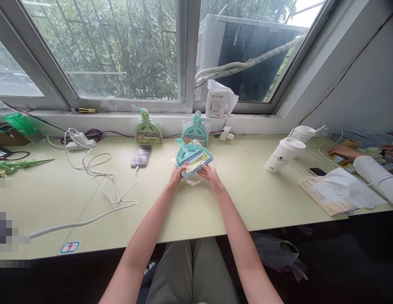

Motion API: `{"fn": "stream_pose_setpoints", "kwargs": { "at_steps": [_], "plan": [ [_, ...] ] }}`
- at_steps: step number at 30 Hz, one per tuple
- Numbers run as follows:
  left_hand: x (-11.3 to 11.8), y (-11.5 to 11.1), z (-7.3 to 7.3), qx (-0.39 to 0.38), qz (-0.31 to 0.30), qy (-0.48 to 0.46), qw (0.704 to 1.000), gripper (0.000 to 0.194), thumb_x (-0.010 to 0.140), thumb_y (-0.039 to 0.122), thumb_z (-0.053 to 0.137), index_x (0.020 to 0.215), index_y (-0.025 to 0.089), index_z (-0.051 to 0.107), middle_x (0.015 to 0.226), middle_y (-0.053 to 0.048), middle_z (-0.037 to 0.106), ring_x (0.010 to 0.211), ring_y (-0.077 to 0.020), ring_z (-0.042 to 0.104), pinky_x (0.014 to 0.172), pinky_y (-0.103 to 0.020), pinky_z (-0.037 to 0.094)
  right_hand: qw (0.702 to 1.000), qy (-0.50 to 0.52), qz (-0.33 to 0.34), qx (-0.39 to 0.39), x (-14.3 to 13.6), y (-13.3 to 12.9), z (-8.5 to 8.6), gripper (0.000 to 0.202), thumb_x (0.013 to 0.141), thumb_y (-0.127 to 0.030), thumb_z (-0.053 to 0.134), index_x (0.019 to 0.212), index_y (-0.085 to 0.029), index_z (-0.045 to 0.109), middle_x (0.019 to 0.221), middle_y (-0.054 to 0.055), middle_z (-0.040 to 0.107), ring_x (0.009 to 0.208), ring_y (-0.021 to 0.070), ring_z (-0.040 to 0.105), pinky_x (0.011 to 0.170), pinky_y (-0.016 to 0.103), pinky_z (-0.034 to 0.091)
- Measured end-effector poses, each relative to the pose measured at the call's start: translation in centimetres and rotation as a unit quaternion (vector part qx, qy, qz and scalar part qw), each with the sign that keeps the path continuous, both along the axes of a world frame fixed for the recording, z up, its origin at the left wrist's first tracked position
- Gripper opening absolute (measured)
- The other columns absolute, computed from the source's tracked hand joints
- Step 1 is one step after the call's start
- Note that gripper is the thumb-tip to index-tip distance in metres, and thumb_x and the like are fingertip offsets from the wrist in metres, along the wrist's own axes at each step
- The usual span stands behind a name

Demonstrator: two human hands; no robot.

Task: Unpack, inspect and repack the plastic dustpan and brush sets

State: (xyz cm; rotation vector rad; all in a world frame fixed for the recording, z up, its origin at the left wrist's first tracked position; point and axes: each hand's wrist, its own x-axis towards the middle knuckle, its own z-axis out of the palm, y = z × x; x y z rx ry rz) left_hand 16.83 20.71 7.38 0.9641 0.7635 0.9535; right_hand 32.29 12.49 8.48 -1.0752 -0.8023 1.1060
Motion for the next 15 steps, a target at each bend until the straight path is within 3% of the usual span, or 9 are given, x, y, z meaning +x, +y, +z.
{"fn": "stream_pose_setpoints", "kwargs": {
  "at_steps": [1,3,6,8,9,11,13,15],
  "plan": [
    [-0.4,0.4,0.1,-0.007,0.009,-0.015,1.000,0.047,0.068,0.020,0.060,0.113,0.016,0.051,0.102,-0.007,0.066,0.082,-0.0185,0.064,0.070,-0.032,0.055,0.999,-0.038,-0.003,-0.010,0.7,-0.3,0.2,0.034,0.082,-0.042,0.058,0.104,-0.016,0.061,0.097,0.010,0.070,0.089,0.0210,0.068,0.088,0.041,0.054],
    [-1.2,1.1,0.3,-0.017,0.013,-0.051,0.998,0.049,0.068,0.017,0.057,0.116,0.016,0.050,0.104,-0.008,0.066,0.083,-0.0200,0.065,0.071,-0.036,0.057,0.985,-0.150,-0.082,0.001,1.7,-0.8,0.4,0.035,0.084,-0.040,0.054,0.110,-0.018,0.060,0.101,0.011,0.069,0.091,0.0223,0.067,0.086,0.044,0.054],
    [-2.3,1.6,0.5,-0.044,0.005,-0.067,0.997,0.051,0.068,0.014,0.055,0.119,0.013,0.048,0.106,-0.010,0.066,0.085,-0.0216,0.066,0.071,-0.038,0.058,0.902,-0.373,-0.203,0.080,2.4,-1.2,0.4,0.041,0.080,-0.028,0.060,0.121,-0.028,0.056,0.130,0.006,0.056,0.121,0.0244,0.050,0.099,0.048,0.044],
    [-2.6,1.6,0.6,-0.060,-0.010,-0.058,0.996,0.054,0.068,0.012,0.055,0.121,0.012,0.046,0.107,-0.011,0.065,0.087,-0.0219,0.066,0.071,-0.038,0.059,0.844,-0.480,-0.205,0.121,2.3,-1.1,0.3,0.045,0.076,-0.022,0.065,0.120,-0.032,0.058,0.140,0.000,0.046,0.134,0.0237,0.034,0.108,0.048,0.034],
    [-2.7,1.5,0.6,-0.062,-0.027,-0.054,0.996,0.055,0.068,0.012,0.055,0.122,0.012,0.045,0.109,-0.012,0.065,0.088,-0.0225,0.066,0.070,-0.038,0.059,0.828,-0.507,-0.200,0.133,2.2,-1.0,0.2,0.041,0.076,-0.021,0.066,0.114,-0.033,0.062,0.139,-0.001,0.047,0.134,0.0233,0.032,0.109,0.047,0.032],
    [-2.7,1.2,0.7,-0.056,-0.080,-0.038,0.995,0.056,0.070,0.015,0.056,0.124,0.011,0.044,0.110,-0.013,0.065,0.085,-0.0239,0.067,0.066,-0.037,0.059,0.819,-0.521,-0.189,0.148,2.0,-0.8,0.1,0.022,0.077,-0.023,0.066,0.097,-0.032,0.070,0.128,-0.001,0.057,0.127,0.0229,0.041,0.105,0.045,0.036],
    [-2.7,0.9,0.7,-0.042,-0.138,-0.002,0.990,0.055,0.072,0.019,0.057,0.124,0.010,0.044,0.107,-0.016,0.065,0.076,-0.0241,0.068,0.058,-0.034,0.058,0.831,-0.503,-0.182,0.153,1.9,-0.7,0.0,0.007,0.078,-0.029,0.066,0.081,-0.031,0.072,0.113,0.000,0.065,0.115,0.0227,0.050,0.099,0.043,0.040],
    [-2.8,0.7,0.8,-0.032,-0.175,0.035,0.983,0.056,0.073,0.023,0.058,0.125,0.010,0.042,0.105,-0.017,0.066,0.068,-0.0228,0.068,0.054,-0.031,0.056,0.850,-0.475,-0.172,0.148,2.0,-0.6,-0.2,0.008,0.077,-0.035,0.066,0.075,-0.030,0.072,0.105,0.001,0.067,0.107,0.0225,0.053,0.095,0.043,0.041]
  ]
}}
